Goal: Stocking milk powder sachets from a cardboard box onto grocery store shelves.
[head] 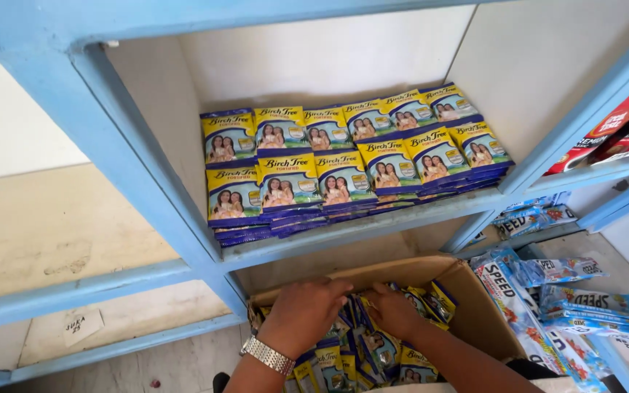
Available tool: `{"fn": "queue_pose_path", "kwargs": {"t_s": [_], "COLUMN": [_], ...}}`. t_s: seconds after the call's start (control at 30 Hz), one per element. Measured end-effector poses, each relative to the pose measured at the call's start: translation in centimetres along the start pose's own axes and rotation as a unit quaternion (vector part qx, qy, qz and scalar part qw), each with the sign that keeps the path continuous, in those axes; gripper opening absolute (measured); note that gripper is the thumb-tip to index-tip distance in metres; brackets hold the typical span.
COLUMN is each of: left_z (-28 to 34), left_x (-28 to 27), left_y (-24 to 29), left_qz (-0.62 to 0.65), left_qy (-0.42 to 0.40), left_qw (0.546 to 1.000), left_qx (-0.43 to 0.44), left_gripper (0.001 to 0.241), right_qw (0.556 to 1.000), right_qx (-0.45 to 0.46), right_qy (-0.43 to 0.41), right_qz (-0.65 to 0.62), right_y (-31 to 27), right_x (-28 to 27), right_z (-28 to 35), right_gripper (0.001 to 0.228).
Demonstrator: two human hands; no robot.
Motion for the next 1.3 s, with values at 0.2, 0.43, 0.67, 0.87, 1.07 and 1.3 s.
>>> {"fn": "queue_pose_path", "kwargs": {"t_s": [0.2, 0.43, 0.67, 0.87, 1.07, 1.3], "left_z": [-0.1, -0.7, -1.2, -1.2, -2.0, -2.4], "left_x": [0.7, 1.8, 2.6, 3.7, 5.4, 8.0], "left_y": [0.2, -1.1, -1.1, -1.6, -1.7, 0.3], "left_qz": [0.002, -0.008, -0.016, -0.002, 0.106, 0.513], "left_qy": [-0.042, -0.083, -0.093, -0.099, -0.106, -0.208], "left_qw": [0.999, 0.996, 0.995, 0.995, 0.989, 0.829], "left_qx": [-0.012, -0.028, -0.022, -0.023, 0.008, 0.078], "left_gripper": [0.025, 0.026, 0.028, 0.028, 0.029, 0.051], "right_qw": [0.975, 0.922, 0.937, 0.944, 0.821, 0.821], "right_qx": [0.079, 0.282, 0.326, 0.316, 0.085, -0.079], "right_qy": [-0.153, -0.182, -0.089, 0.042, 0.156, 0.2], "right_qz": [0.142, 0.192, 0.088, -0.085, -0.543, -0.528], "right_y": [2.8, 5.8, 7.6, 8.3, -3.7, -8.6], "right_x": [3.2, 3.6, 2.9, 0.1, -11.8, -12.9], "right_z": [-2.0, 0.6, 4.0, 5.8, 10.1, 12.3], "right_gripper": [0.063, 0.067, 0.066, 0.046, 0.047, 0.061]}}
Point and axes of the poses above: each hand's wrist, its own z-axis away from the middle knuckle, its own x-axis out of the palm, y = z × x, the point moved 5 cm from there along -z, towards the middle knuckle, and after that the axes turned 11 degrees about -y, right-handed, at the moved point
